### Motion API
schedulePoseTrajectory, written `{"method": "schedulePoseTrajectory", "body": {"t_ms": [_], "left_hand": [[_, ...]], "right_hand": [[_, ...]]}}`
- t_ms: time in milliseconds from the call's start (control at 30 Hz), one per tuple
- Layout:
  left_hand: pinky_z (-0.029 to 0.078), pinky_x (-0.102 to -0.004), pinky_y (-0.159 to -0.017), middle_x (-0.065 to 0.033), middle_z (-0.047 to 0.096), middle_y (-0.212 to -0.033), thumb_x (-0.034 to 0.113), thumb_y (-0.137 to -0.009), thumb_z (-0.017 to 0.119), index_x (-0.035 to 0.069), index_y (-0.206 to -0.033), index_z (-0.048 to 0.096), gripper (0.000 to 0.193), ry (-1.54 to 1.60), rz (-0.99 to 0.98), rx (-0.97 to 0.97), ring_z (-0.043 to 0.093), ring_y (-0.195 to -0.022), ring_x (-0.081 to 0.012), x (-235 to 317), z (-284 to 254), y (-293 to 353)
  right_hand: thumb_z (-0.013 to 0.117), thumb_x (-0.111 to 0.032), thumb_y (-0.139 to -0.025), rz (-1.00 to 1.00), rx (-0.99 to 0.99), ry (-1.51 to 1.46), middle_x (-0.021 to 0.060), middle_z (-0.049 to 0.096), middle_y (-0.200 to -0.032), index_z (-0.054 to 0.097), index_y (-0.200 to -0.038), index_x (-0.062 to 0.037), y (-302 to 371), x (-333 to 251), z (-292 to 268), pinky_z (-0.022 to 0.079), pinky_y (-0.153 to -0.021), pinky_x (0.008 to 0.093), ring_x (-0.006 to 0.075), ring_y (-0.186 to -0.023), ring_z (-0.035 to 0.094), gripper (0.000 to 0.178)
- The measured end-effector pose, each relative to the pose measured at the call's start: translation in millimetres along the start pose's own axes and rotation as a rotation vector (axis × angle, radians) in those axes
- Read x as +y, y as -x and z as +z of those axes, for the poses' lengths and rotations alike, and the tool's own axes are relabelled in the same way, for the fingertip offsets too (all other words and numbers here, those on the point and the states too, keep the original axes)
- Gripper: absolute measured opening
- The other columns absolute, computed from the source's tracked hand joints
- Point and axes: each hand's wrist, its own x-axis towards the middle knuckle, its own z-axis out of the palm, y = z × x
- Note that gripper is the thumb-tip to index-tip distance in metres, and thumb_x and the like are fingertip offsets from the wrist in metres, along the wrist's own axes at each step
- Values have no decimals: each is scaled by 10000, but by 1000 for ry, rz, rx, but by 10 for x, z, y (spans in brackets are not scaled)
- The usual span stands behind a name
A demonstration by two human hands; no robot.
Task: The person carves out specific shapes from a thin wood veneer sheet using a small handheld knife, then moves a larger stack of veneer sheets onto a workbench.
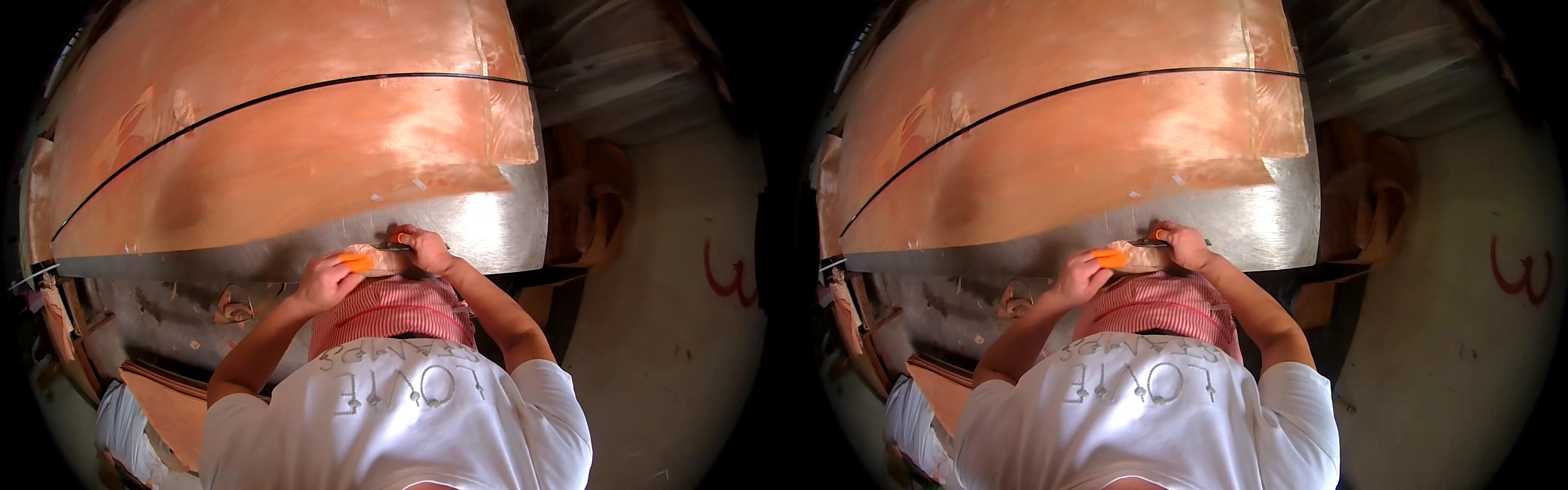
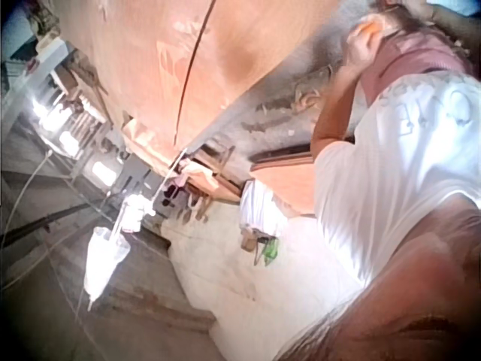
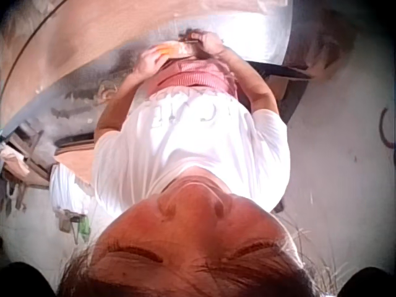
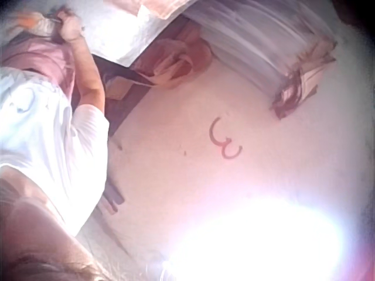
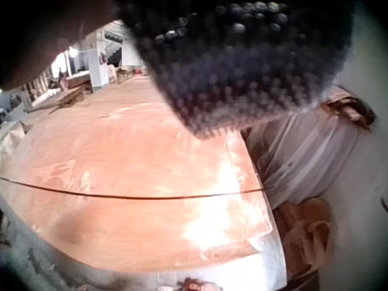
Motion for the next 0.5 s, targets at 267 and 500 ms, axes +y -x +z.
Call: {"method": "schedulePoseTrajectory", "body": {"t_ms": [267, 500], "left_hand": [[503, -315, -716, -115, 632, -956, 614, -847, 368, 19, -1072, 554, 663, 1118, -1272, 940, 624, -837, -222, -1450, -553, 1447], [493, -270, -683, -94, 599, -932, 503, -806, 570, 69, -1050, 545, 499, 1002, -1122, 1740, 595, -855, -197, -2213, -1493, 1666]], "right_hand": [[536, -171, -881, 510, 87, -826, 2, 626, -889, 589, -1079, -34, 89, -70, 474, 426, -658, 232, 92, -676, 517, 246], [566, -215, -870, 677, 79, -1077, -7, 574, -978, 552, -1158, -67, -88, -646, 499, 447, -728, 266, 96, -815, 540, 324]]}}
